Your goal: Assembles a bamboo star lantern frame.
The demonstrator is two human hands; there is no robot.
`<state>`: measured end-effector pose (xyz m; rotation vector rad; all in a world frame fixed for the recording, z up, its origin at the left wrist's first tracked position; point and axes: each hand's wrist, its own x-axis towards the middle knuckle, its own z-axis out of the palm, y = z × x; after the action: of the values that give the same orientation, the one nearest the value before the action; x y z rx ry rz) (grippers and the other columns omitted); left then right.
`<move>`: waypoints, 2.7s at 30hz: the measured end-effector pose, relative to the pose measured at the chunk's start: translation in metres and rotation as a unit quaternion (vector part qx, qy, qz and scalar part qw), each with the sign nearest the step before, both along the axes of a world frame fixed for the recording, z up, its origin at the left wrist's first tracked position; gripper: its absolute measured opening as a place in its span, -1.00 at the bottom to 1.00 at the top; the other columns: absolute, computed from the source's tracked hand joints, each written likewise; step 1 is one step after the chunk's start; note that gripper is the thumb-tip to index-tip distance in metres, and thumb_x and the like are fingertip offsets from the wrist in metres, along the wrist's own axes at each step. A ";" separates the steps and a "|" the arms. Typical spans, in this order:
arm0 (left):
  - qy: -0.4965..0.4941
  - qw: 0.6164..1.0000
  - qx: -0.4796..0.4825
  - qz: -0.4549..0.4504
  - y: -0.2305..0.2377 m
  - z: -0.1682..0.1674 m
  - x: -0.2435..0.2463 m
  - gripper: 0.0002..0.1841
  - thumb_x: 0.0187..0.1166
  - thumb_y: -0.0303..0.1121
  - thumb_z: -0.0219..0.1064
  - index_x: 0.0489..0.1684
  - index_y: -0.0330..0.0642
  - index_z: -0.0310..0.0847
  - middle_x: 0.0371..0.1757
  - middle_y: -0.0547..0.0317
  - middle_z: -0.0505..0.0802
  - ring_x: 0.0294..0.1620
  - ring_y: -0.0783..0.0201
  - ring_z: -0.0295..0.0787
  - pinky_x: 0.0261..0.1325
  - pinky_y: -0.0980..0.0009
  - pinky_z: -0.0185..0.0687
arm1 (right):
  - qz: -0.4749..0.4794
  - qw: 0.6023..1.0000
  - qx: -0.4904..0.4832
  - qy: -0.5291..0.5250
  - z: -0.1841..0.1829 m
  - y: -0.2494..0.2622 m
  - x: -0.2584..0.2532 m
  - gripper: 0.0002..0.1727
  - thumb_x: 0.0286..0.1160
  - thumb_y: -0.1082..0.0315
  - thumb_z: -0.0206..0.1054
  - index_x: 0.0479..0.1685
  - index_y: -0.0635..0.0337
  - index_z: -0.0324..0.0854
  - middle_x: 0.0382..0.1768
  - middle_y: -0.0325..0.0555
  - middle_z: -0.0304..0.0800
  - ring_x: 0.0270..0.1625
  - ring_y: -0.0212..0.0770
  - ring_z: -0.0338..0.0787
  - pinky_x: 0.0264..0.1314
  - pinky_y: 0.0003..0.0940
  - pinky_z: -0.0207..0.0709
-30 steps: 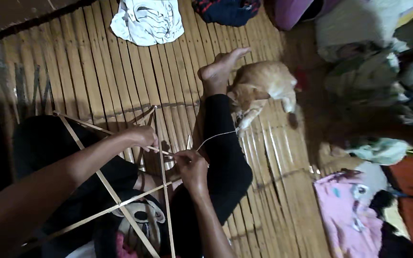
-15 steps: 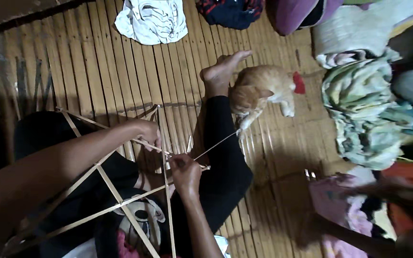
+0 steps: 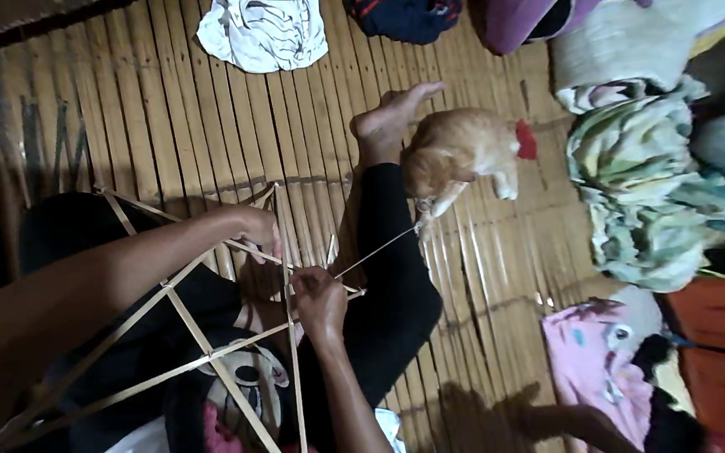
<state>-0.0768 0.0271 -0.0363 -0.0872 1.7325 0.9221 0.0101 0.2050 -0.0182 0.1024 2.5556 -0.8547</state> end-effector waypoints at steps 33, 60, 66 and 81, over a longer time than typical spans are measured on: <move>0.026 1.000 -0.008 -0.009 -0.007 0.015 0.001 -0.84 0.70 -0.50 0.30 0.02 -0.45 0.69 -0.10 -0.02 0.85 -0.22 0.28 0.81 0.07 0.32 0.72 | 0.014 0.993 0.051 0.109 -0.016 -0.016 0.006 -0.88 0.49 0.29 0.45 -0.25 0.03 0.91 -0.39 -0.18 0.96 -0.28 -0.08 0.92 0.01 0.24 0.57; 0.038 0.999 0.003 -0.013 -0.010 0.008 0.000 -0.84 0.68 -0.52 0.31 0.03 -0.45 0.71 -0.12 -0.03 0.86 -0.23 0.27 0.83 0.04 0.32 0.74 | 0.097 0.990 -0.038 0.098 -0.022 -0.002 -0.003 -0.85 0.48 0.42 0.40 -0.13 0.22 0.87 -0.29 -0.03 0.96 -0.24 -0.08 0.94 -0.05 -0.01 0.74; 0.039 0.999 0.016 0.012 -0.010 0.008 0.002 -0.85 0.64 -0.57 0.34 0.05 -0.44 0.64 -0.12 -0.04 0.82 -0.24 0.25 0.83 0.00 0.35 0.76 | 0.087 0.995 -0.001 0.057 -0.012 -0.009 -0.007 -0.84 0.52 0.39 0.39 -0.02 0.25 0.73 -0.38 -0.06 0.90 -0.33 -0.09 0.89 -0.16 -0.05 0.68; 0.014 0.999 -0.033 -0.027 -0.009 0.012 0.001 -0.81 0.74 -0.44 0.25 0.04 -0.37 0.73 -0.11 0.01 0.86 -0.22 0.28 0.74 -0.04 0.29 0.60 | 0.075 0.996 0.025 0.033 -0.008 -0.015 -0.009 -0.91 0.50 0.43 0.39 -0.14 0.26 0.71 -0.48 -0.08 0.79 -0.39 -0.11 0.80 -0.21 -0.11 0.62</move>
<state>-0.0755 0.0181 -0.0239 -0.0708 1.7825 0.8311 0.0008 0.1904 -0.0266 -0.1027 2.6076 -0.7500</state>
